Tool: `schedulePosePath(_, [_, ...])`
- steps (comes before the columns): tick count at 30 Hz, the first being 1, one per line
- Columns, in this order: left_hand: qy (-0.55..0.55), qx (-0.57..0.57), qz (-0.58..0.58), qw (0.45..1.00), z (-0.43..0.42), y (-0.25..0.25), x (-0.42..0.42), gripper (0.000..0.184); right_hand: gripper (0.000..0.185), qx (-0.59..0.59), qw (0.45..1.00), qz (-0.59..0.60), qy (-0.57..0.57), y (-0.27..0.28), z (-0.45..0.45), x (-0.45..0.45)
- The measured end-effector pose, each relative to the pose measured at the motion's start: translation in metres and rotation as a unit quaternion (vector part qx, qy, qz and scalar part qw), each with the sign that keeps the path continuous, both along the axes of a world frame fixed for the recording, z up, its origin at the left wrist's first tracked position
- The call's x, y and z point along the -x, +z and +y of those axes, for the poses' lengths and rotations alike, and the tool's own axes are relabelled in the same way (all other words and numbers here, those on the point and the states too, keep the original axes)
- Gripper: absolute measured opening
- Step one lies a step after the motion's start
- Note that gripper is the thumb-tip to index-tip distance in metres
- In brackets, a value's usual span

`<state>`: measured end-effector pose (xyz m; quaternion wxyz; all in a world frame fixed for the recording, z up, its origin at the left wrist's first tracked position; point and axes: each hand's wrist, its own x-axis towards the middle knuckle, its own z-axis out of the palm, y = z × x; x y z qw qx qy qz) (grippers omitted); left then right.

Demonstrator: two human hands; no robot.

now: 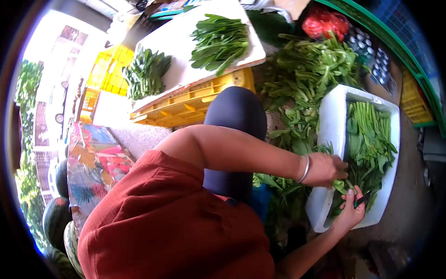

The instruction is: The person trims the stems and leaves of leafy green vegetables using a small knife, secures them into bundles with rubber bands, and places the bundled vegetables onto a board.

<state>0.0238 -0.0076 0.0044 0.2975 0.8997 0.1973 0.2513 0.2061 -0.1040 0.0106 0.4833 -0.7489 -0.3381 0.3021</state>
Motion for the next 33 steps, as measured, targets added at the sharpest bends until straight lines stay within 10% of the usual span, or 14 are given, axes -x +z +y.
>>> schedulePosePath(6, [-0.016,0.142,0.117,0.983,-0.001,0.006,0.006,0.049,0.027,-0.036,0.976,0.213,-0.030,-0.002,0.010,0.022])
schedulePosePath(16, [0.041,0.288,0.060,0.955,0.020,-0.003,0.017,0.030,0.033,-0.015,0.987,0.140,-0.082,0.006,0.007,0.040])
schedulePosePath(21, [0.076,0.578,0.028,0.812,0.020,0.006,0.024,0.024,0.048,-0.084,0.939,0.325,0.074,-0.002,-0.007,0.053])
schedulePosePath(31, [0.071,0.511,0.131,0.847,0.024,-0.009,0.036,0.027,0.031,-0.008,0.919,0.386,0.082,-0.030,-0.002,0.065])
schedulePosePath(33, [0.032,0.619,0.079,0.781,0.028,-0.017,0.041,0.029,0.030,0.016,0.878,0.477,0.037,-0.053,-0.008,0.066])
